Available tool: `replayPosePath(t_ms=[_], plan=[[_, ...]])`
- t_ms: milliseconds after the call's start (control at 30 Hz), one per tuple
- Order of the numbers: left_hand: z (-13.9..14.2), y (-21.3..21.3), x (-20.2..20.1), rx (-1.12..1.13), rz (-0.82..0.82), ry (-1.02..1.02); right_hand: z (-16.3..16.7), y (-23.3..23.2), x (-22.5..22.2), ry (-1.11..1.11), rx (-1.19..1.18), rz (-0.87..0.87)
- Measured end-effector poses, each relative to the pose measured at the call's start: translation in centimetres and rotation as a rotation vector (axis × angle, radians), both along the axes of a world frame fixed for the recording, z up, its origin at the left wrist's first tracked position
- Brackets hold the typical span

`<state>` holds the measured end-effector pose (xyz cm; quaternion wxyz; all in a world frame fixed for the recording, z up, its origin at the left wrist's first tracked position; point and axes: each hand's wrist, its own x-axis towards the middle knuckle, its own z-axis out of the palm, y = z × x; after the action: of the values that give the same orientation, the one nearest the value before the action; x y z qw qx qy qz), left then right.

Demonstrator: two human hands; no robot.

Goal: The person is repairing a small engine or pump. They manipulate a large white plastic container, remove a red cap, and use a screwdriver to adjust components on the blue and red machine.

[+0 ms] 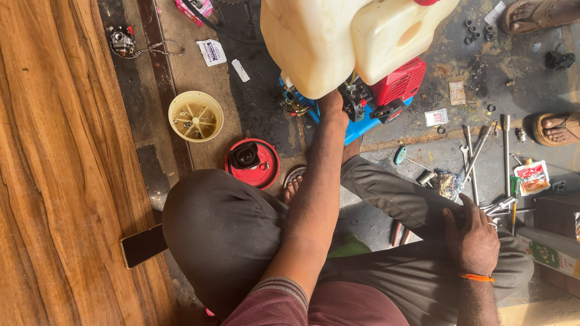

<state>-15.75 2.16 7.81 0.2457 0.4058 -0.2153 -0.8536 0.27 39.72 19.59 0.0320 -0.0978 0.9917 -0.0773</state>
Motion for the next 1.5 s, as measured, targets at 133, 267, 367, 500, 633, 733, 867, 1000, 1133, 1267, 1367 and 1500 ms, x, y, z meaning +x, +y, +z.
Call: replayPosePath(t_ms=[133,267,367,500,633,733,867,1000,1133,1267,1367,1500], plan=[[0.0,0.0,-0.1,0.009,0.0,-0.022,0.1,0.1,0.1,-0.002,0.002,0.0],[0.9,-0.5,0.4,0.144,-0.073,-0.059,0.0,0.1,0.0,-0.004,-0.009,-0.005],[1.3,-0.9,1.1,0.228,-0.09,-0.042,0.0,0.0,0.0,0.002,0.005,0.002],[0.5,-0.8,1.4,0.198,-0.12,-0.038,-0.1,0.1,0.0,0.005,0.027,-0.003],[-0.9,-0.7,1.4,0.052,-0.124,0.042,-0.2,0.1,-0.1,0.004,0.014,0.0],[-1.0,-0.6,1.6,-0.119,-0.225,-0.162,-0.4,0.0,-0.3,0.006,0.018,-0.001],[-0.3,-0.7,1.8,-0.054,-0.268,-0.238,-0.7,0.0,-0.4,0.01,0.072,0.003],[0.8,-0.7,1.9,0.006,-0.318,-0.334,-0.8,0.3,-0.2,0.01,0.044,0.002],[1.1,-0.9,2.1,0.049,-0.36,-0.306,-0.8,0.4,-0.1,0.038,0.029,0.013],[0.8,-1.0,2.4,0.096,-0.356,-0.278,-0.7,0.3,0.0,0.036,0.045,0.013],[0.5,-0.8,2.3,0.066,-0.363,-0.315,-0.5,0.2,0.1,0.024,0.024,-0.003],[0.5,-0.3,1.7,0.105,-0.328,-0.306,-0.5,0.3,0.1,0.003,0.031,-0.005]])
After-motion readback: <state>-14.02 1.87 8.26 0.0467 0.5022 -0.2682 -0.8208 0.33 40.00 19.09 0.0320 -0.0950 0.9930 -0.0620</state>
